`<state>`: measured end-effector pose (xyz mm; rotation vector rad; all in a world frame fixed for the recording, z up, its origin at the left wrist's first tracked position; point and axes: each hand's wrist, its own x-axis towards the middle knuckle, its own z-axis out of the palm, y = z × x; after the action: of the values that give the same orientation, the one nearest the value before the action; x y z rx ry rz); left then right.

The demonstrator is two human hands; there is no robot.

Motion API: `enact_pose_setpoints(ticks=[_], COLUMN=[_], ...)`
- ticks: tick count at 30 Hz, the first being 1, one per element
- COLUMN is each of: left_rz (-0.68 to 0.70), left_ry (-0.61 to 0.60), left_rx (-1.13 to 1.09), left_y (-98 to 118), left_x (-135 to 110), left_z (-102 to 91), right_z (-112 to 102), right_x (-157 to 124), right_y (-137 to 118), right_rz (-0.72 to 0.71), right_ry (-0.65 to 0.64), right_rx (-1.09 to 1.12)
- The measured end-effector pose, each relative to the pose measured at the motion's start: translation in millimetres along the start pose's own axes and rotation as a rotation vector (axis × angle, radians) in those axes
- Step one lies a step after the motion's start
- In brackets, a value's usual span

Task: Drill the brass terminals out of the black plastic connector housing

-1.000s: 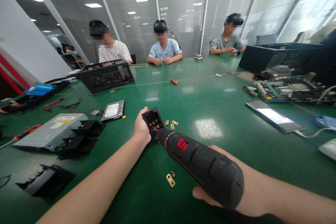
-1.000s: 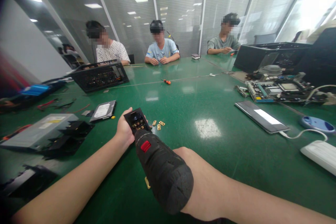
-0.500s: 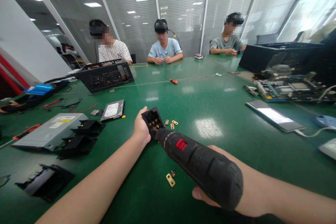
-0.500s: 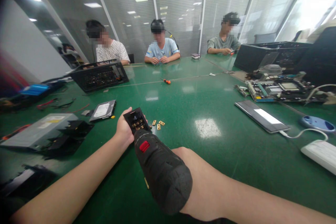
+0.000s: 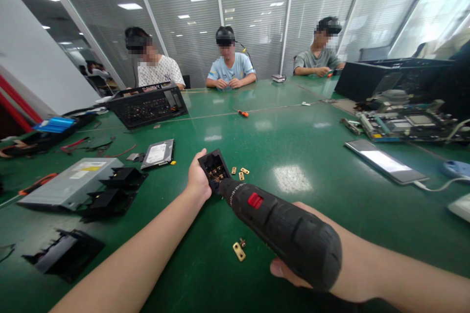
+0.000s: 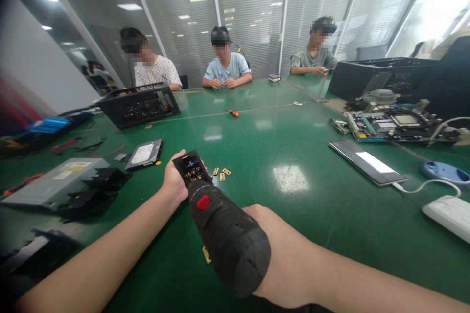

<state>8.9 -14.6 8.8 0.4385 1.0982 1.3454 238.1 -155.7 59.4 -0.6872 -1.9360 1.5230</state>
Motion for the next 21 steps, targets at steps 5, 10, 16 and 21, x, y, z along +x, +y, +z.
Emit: enact_pose_setpoints(ticks=[5, 10, 16, 21], left_rz=[0.0, 0.013, -0.022, -0.018], left_ry=[-0.002, -0.016, -0.012, -0.011], left_rx=[-0.005, 0.005, 0.014, 0.034], left_y=[-1.6, -0.9, 0.9, 1.2], left_x=[4.8, 4.5, 1.3, 0.2], left_z=[-3.2, -3.5, -1.6, -0.2], right_z=[-2.1, -2.4, 0.3, -0.5], right_x=[1.3, 1.7, 0.9, 2.5], right_y=[-3.1, -4.7, -4.5, -7.7], right_rz=[-0.078, -0.058, -0.084, -0.055], right_ry=[-0.036, -0.032, 0.017, 0.004], right_rx=[-0.181, -0.13, -0.353, -0.132])
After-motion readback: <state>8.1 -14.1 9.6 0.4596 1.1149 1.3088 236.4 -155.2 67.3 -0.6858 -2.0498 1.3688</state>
